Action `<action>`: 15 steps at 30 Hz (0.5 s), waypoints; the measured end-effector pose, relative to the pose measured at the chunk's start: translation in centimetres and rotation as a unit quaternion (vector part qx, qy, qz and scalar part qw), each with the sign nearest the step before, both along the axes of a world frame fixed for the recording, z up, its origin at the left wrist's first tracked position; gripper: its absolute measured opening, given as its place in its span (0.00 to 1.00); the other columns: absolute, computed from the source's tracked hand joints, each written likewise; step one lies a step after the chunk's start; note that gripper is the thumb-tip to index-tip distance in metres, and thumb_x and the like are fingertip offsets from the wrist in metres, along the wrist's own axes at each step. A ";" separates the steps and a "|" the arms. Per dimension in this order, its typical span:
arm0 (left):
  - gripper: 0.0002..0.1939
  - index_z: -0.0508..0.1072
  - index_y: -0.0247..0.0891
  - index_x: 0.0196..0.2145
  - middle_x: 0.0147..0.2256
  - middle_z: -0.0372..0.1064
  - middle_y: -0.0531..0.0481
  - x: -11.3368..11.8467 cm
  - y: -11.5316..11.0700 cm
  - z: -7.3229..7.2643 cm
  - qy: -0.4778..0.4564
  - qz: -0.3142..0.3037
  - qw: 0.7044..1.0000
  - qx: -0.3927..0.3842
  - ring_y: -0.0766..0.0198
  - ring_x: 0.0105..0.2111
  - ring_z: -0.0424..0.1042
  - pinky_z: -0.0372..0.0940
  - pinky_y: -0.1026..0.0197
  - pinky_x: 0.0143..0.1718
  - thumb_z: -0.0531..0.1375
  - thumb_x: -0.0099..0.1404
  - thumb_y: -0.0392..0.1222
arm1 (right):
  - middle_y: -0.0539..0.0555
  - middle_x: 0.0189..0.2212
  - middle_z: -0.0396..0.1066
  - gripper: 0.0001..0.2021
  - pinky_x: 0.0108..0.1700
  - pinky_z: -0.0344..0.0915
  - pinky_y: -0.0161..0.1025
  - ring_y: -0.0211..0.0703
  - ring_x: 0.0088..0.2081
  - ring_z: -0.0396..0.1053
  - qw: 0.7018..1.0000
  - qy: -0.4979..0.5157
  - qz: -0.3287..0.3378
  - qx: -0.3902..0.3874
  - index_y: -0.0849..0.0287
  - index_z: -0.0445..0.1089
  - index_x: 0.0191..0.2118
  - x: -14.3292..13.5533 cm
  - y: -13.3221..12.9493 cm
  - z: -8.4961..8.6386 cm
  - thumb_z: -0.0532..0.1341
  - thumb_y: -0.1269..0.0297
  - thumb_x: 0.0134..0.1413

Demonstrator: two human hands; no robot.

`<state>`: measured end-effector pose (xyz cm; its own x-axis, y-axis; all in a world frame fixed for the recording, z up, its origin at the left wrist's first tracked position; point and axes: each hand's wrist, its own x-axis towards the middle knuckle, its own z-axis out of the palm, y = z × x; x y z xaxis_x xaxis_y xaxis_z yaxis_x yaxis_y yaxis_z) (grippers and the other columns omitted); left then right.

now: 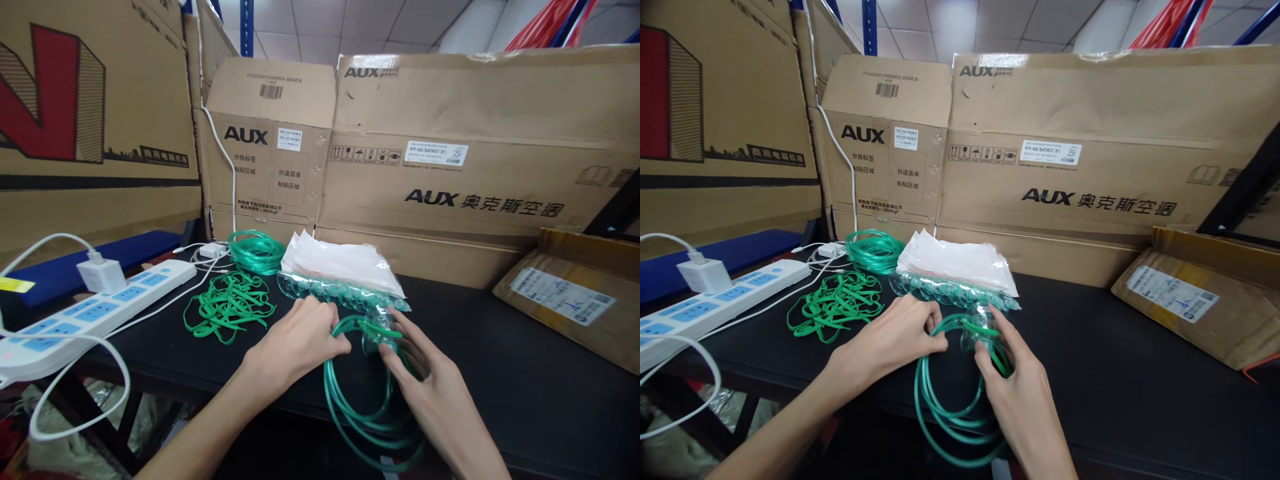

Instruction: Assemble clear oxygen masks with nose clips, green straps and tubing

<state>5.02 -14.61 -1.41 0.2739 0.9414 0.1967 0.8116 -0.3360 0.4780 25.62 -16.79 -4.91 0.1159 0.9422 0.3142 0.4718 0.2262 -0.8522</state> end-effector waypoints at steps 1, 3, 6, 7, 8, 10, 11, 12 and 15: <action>0.09 0.74 0.43 0.38 0.38 0.71 0.47 0.0 0.1 0.1 -0.014 0.001 1.000 0.004 0.51 0.45 0.70 0.63 0.56 0.40 0.58 0.62 0.46 | 0.59 0.60 0.71 0.35 0.61 0.66 0.54 0.59 0.59 0.70 1.000 0.023 -0.007 0.011 0.54 0.66 0.66 0.0 0.1 -0.1 0.64 0.47 0.53; 0.14 0.76 0.44 0.45 0.38 0.73 0.47 -0.1 0.3 0.4 -0.043 0.000 0.999 0.007 0.51 0.46 0.70 0.63 0.56 0.42 0.57 0.65 0.49 | 0.59 0.63 0.69 0.35 0.61 0.66 0.52 0.58 0.60 0.69 0.997 0.067 -0.008 0.031 0.53 0.66 0.65 0.0 0.2 -0.1 0.65 0.47 0.53; 0.20 0.77 0.43 0.47 0.36 0.75 0.48 -0.3 0.6 0.5 -0.069 -0.026 0.997 -0.010 0.49 0.47 0.71 0.63 0.57 0.42 0.59 0.66 0.57 | 0.56 0.64 0.67 0.34 0.61 0.67 0.47 0.56 0.62 0.67 0.989 0.141 0.011 0.038 0.51 0.68 0.64 0.0 0.1 0.2 0.69 0.48 0.51; 0.21 0.78 0.43 0.46 0.36 0.75 0.49 -0.4 0.7 0.5 -0.068 -0.037 0.997 -0.017 0.49 0.47 0.72 0.63 0.57 0.41 0.60 0.65 0.59 | 0.56 0.64 0.68 0.35 0.61 0.67 0.46 0.55 0.63 0.67 0.985 0.168 0.014 0.028 0.51 0.69 0.63 -0.1 -0.1 0.4 0.71 0.49 0.50; 0.21 0.78 0.43 0.46 0.36 0.76 0.50 -0.5 0.7 0.4 -0.063 -0.046 0.997 -0.018 0.49 0.46 0.72 0.64 0.57 0.41 0.61 0.64 0.59 | 0.56 0.62 0.70 0.35 0.60 0.67 0.45 0.55 0.62 0.67 0.981 0.195 0.015 0.013 0.51 0.69 0.63 -0.1 -0.3 0.6 0.72 0.50 0.49; 0.20 0.78 0.42 0.49 0.38 0.77 0.50 -0.5 0.8 0.3 -0.050 -0.054 0.997 -0.007 0.50 0.46 0.74 0.65 0.57 0.43 0.61 0.65 0.55 | 0.56 0.57 0.75 0.38 0.59 0.68 0.44 0.53 0.58 0.72 0.969 0.246 0.023 -0.024 0.51 0.68 0.64 -0.2 -0.6 1.0 0.74 0.52 0.47; 0.20 0.77 0.42 0.51 0.41 0.77 0.49 -0.4 0.8 0.3 -0.046 -0.052 0.998 0.005 0.51 0.47 0.74 0.65 0.57 0.45 0.60 0.66 0.53 | 0.56 0.54 0.77 0.39 0.57 0.69 0.43 0.52 0.54 0.74 0.962 0.268 0.029 -0.040 0.51 0.66 0.65 -0.2 -0.7 1.2 0.74 0.53 0.47; 0.20 0.77 0.42 0.53 0.44 0.77 0.48 -0.2 0.8 0.2 -0.046 -0.047 0.998 0.021 0.51 0.49 0.73 0.65 0.56 0.47 0.60 0.67 0.50 | 0.55 0.51 0.79 0.41 0.54 0.71 0.42 0.50 0.49 0.77 0.956 0.286 0.031 -0.051 0.52 0.65 0.66 -0.3 -0.9 1.3 0.75 0.54 0.46; 0.20 0.76 0.39 0.55 0.50 0.76 0.45 0.5 0.7 0.2 -0.066 -0.041 0.995 0.067 0.51 0.52 0.73 0.64 0.56 0.53 0.58 0.67 0.44 | 0.53 0.41 0.81 0.41 0.45 0.73 0.39 0.43 0.35 0.77 0.946 0.320 0.026 -0.045 0.55 0.66 0.66 -0.7 -1.0 1.3 0.76 0.56 0.46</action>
